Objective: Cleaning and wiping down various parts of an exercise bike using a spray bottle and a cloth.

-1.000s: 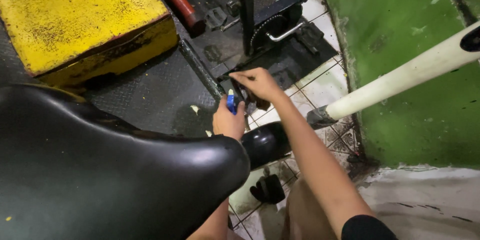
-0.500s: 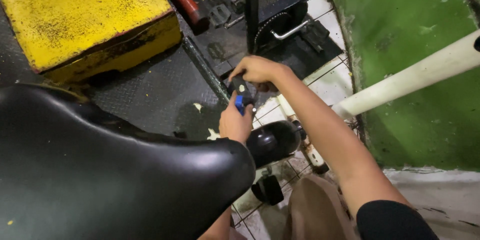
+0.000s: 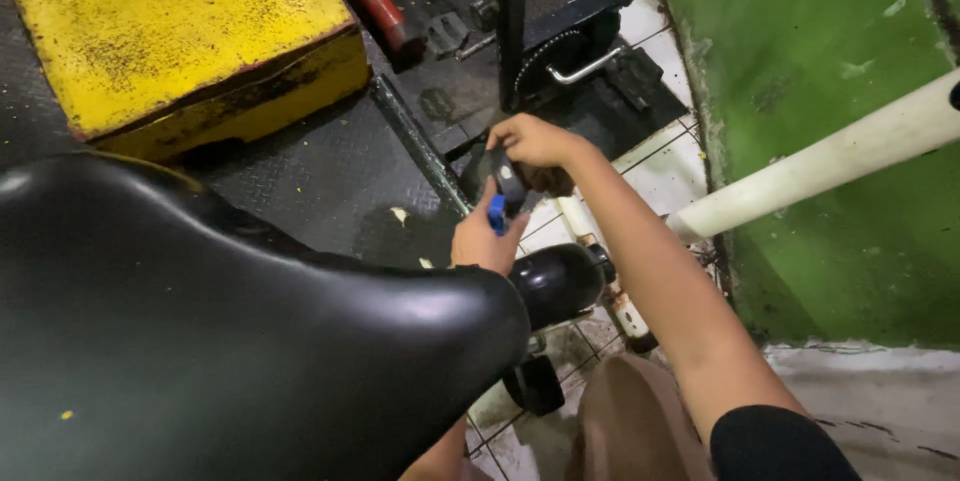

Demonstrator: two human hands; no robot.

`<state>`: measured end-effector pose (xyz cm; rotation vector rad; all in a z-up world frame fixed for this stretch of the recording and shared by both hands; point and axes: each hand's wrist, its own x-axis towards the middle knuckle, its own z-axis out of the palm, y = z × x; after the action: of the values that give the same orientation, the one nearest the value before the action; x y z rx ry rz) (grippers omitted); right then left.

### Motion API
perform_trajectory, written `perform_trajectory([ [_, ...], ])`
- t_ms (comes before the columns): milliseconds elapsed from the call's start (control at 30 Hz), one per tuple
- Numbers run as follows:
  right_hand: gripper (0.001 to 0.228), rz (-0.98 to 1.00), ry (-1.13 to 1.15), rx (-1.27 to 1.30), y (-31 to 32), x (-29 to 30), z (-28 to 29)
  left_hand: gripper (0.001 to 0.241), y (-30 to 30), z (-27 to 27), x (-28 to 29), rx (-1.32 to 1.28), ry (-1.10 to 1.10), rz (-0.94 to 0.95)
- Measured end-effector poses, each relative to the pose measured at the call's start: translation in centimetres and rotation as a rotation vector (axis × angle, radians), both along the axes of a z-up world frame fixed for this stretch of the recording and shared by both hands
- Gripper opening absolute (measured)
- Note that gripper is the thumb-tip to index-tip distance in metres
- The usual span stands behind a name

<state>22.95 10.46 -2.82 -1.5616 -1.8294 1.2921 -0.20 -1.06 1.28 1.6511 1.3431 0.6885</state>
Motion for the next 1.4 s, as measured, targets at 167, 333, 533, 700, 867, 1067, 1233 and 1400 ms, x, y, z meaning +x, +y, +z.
perform_trajectory([
  [167,0.038,-0.091,0.039,-0.007,-0.5,-0.9,2.0,0.082,-0.1,0.8,0.1,-0.066,0.001,-0.014],
  [333,0.05,0.08,-0.147,0.145,1.3,0.8,-0.2,0.085,0.0,0.0,0.3,-0.027,0.017,-0.036],
  [533,0.075,0.002,-0.339,-0.362,-1.3,-5.5,12.3,0.087,-0.1,0.8,0.3,-0.053,0.019,-0.07],
  [700,0.059,0.106,-0.383,0.017,-0.6,-3.5,8.5,0.086,-0.2,0.5,0.4,-0.027,-0.03,-0.085],
  [867,0.035,-0.238,-0.113,0.318,-1.7,-2.3,10.1,0.086,-0.1,0.7,0.3,0.012,-0.045,-0.092],
  [1067,0.018,-0.645,0.5,0.662,-2.9,-0.9,9.5,0.087,-0.2,1.2,0.2,0.001,-0.024,-0.112],
  [1233,0.056,-0.293,-0.165,0.459,-6.7,-7.0,5.5,0.085,0.1,-0.9,0.4,0.033,-0.06,-0.11],
  [1400,0.045,-0.473,-0.081,0.585,-11.7,-9.6,4.6,0.082,0.3,-2.3,0.1,0.041,-0.056,-0.113],
])
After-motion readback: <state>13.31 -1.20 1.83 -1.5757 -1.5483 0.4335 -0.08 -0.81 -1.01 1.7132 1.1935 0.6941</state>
